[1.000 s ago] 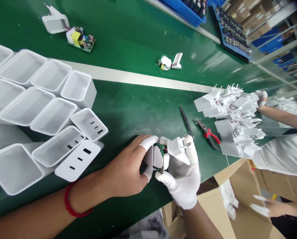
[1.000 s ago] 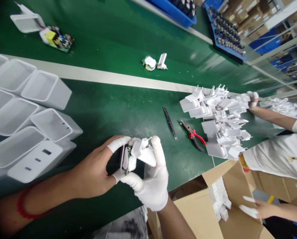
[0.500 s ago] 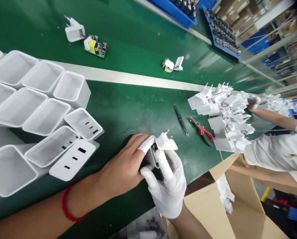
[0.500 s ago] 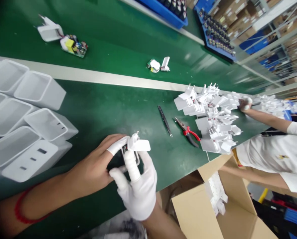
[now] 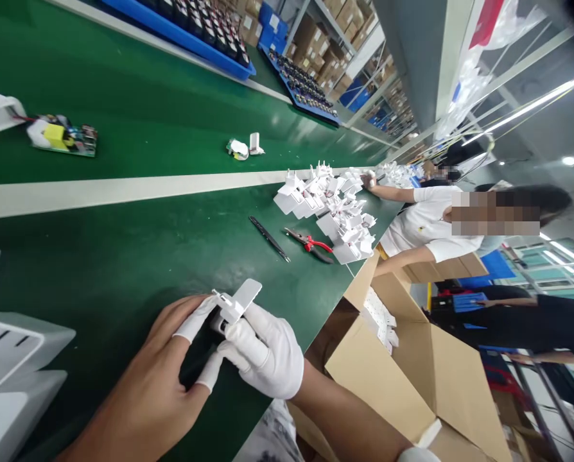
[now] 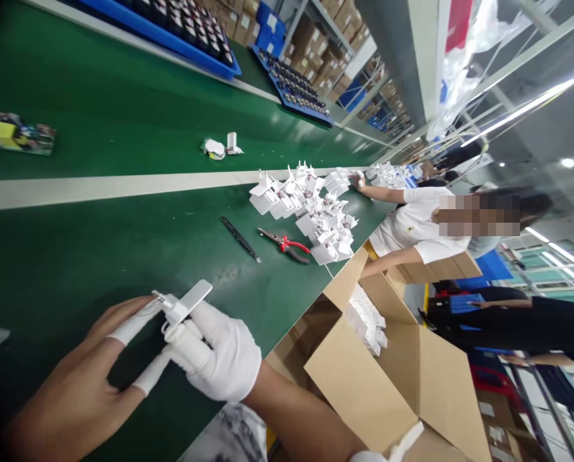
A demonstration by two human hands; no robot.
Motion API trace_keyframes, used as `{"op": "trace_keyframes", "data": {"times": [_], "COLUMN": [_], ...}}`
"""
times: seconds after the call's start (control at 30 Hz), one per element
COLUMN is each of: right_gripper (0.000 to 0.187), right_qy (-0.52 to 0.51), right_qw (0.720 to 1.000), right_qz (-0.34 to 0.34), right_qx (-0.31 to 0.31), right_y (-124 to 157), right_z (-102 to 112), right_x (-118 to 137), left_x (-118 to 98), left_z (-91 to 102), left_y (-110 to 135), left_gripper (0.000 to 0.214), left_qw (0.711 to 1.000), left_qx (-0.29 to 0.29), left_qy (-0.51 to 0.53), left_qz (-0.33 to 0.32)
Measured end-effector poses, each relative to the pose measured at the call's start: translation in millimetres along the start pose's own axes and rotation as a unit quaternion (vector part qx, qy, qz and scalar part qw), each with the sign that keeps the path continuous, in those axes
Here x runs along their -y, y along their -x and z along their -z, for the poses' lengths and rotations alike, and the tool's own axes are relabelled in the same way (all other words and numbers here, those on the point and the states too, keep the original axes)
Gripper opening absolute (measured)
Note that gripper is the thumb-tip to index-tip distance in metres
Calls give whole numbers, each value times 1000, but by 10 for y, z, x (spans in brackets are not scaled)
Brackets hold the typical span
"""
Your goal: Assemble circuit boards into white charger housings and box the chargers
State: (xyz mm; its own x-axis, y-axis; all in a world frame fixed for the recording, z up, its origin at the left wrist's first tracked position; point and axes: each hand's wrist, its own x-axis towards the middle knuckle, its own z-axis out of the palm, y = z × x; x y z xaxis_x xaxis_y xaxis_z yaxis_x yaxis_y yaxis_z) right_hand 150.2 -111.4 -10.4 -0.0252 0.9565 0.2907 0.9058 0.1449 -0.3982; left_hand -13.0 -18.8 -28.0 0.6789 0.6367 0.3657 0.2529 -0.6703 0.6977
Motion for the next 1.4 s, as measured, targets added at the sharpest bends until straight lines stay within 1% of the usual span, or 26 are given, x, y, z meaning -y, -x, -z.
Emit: {"op": "trace_keyframes", "data": {"times": [0.07, 0.13, 0.17, 0.2, 0.23, 0.27, 0.33, 0.43, 0.5, 0.6, 0.7, 0.8, 0.9, 0.93, 0.97, 1.07, 1.1, 1.13, 1.17, 1.2, 1.3, 1.37, 1.4], "right_gripper": [51, 50, 50, 51, 53, 55, 59, 67, 65, 54, 51, 52, 55, 54, 52, 40, 39, 38, 37, 37, 41, 43, 45], "right_qy": [-6, -3, 6, 28, 47, 60, 67, 67, 65, 29, -44, -132, -212, -231, -246, -283, -301, -326, -355, -388, -473, -510, -524], "right_qw": [1000, 1000, 999, 997, 993, 991, 990, 993, 995, 996, 991, 975, 951, 944, 937, 902, 886, 872, 858, 845, 800, 771, 757], "right_qz": [16, 8, 3, -16, -25, -29, -20, -10, -20, -61, -113, -165, -211, -219, -218, -198, -200, -213, -237, -267, -346, -377, -388], "right_qx": [-3, -21, -37, -71, -102, -117, -119, -96, -75, -53, -59, -64, -73, -88, -120, -259, -289, -299, -285, -253, -128, -58, -38], "right_y": [-29, -29, -13, 11, 40, 71, 127, 163, 134, 56, 33, 88, 181, 212, 240, 300, 310, 313, 309, 298, 222, 146, 107], "right_z": [90, 261, 354, 434, 486, 503, 431, 204, 109, 109, 161, 190, 190, 179, 161, 87, 71, 66, 76, 101, 240, 342, 383], "right_x": [40, 91, 104, 102, 86, 62, 13, -11, -2, 12, -1, -29, -28, -17, -1, 54, 65, 67, 59, 41, -49, -100, -113], "left_x": [-36, -70, -80, -85, -86, -83, -75, -70, -74, -81, -86, -85, -83, -82, -81, -76, -73, -70, -68, -65, -60, -59, -59], "left_z": [25, 46, 53, 57, 59, 58, 52, 44, 44, 52, 56, 53, 51, 52, 53, 55, 55, 55, 56, 56, 62, 68, 70], "left_y": [-14, -21, -21, -19, -17, -14, -8, 2, 7, 7, 0, -10, -17, -19, -19, -23, -24, -27, -29, -32, -37, -38, -38], "left_gripper": [50, 45, 43, 41, 40, 39, 38, 37, 35, 34, 36, 36, 34, 34, 33, 33, 33, 33, 33, 33, 31, 30, 30], "left_qw": [1000, 1000, 1000, 1000, 999, 998, 996, 995, 995, 996, 996, 997, 997, 998, 998, 998, 998, 998, 998, 998, 999, 999, 999], "left_qx": [-2, -6, -11, -17, -23, -29, -43, -55, -57, -51, -46, -45, -41, -39, -36, -35, -35, -35, -34, -32, -24, -18, -16], "left_qy": [-1, 0, 6, 17, 33, 50, 72, 74, 70, 67, 63, 57, 48, 45, 43, 43, 43, 44, 44, 44, 39, 35, 35], "left_qz": [-1, 1, 5, 11, 18, 26, 39, 44, 40, 43, 40, 35, 34, 35, 34, 28, 25, 22, 20, 19, 17, 20, 21]}}
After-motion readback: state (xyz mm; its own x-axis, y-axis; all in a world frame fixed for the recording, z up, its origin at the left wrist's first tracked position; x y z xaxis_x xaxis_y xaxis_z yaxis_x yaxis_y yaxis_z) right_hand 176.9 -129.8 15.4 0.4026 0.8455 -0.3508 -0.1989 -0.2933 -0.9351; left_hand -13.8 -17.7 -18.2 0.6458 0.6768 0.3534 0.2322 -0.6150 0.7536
